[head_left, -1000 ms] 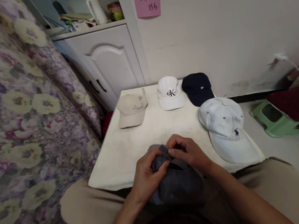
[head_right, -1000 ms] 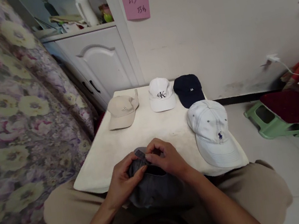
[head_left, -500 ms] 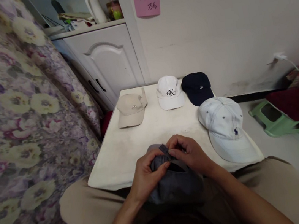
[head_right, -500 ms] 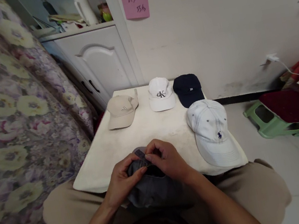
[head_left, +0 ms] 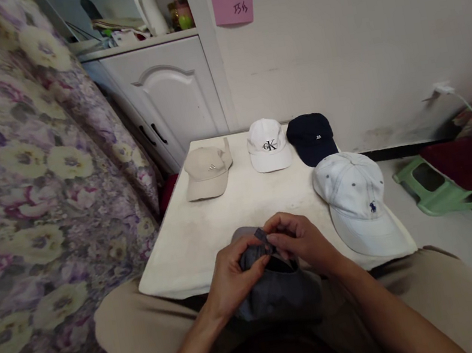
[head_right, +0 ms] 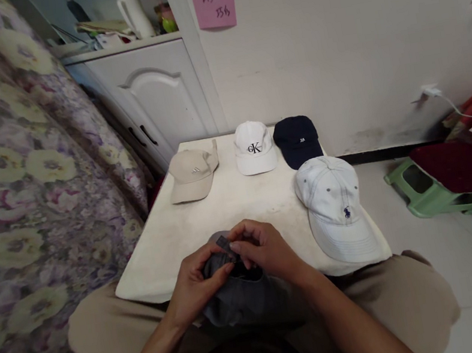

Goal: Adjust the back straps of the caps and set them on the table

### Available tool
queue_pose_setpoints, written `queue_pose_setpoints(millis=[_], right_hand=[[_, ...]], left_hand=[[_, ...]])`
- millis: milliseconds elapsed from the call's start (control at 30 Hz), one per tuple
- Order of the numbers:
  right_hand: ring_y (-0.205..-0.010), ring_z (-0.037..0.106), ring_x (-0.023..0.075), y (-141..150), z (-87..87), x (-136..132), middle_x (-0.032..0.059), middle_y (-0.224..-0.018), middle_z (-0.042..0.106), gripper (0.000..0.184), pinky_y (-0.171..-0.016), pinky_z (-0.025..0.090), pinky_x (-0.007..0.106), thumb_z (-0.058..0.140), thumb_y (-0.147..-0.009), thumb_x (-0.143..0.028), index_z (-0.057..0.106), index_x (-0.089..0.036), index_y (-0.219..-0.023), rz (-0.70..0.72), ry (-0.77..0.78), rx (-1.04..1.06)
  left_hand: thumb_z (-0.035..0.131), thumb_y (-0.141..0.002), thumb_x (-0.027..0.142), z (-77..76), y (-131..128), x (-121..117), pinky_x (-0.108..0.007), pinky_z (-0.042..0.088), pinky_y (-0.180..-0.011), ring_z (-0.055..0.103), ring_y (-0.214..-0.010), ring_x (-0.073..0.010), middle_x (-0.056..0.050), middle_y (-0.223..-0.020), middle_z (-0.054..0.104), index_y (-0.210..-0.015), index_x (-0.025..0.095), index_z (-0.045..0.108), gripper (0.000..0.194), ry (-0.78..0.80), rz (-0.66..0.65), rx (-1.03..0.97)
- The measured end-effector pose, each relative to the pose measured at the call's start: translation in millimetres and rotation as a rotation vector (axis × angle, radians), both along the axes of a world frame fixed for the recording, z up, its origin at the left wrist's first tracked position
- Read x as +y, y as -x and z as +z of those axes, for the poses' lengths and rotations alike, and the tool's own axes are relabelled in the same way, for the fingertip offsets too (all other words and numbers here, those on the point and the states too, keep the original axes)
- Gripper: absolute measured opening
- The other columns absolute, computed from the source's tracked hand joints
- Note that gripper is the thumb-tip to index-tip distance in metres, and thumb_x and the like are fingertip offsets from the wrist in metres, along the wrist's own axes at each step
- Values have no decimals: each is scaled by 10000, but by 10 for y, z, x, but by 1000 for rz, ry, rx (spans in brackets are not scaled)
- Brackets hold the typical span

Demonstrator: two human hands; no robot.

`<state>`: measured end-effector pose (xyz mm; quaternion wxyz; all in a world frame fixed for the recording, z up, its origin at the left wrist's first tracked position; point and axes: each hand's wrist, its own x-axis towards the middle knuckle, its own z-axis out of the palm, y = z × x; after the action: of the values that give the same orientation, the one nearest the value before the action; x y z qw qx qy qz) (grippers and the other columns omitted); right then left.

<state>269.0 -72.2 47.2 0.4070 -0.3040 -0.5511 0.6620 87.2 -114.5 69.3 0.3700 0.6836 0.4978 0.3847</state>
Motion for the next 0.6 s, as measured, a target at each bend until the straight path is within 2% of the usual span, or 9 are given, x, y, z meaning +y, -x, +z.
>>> queue_pose_setpoints(millis=[133,267,600], right_hand=[[-453,482,87,10,-25,6,-51,-555,567,174,-466,361,213,714,-816,-338,667,-178,-867,-11,27,47],[-495,507,93,12,-33,1,-39,-609,574,204,-495,395,218,720,-814,-355,620,-182,-775,-12,34,73],[-525,538,101,1,32,-3,-17,-699,581,221,-507,426,235,696,-803,-310,540,-185,-709,17,-19,61]], left_hand=[[671,-827,210,3,-7,1,-299,500,-796,658,-847,-197,-22,-887,732,-943,203,702,120,-35,8,-1],[687,-819,224,-20,0,-9,-311,503,-805,669,-864,-208,-40,-914,741,-970,196,714,156,-56,48,5],[681,-805,210,-54,-13,-28,-292,501,-792,666,-871,-202,-32,-917,725,-969,194,691,166,-97,109,49]])
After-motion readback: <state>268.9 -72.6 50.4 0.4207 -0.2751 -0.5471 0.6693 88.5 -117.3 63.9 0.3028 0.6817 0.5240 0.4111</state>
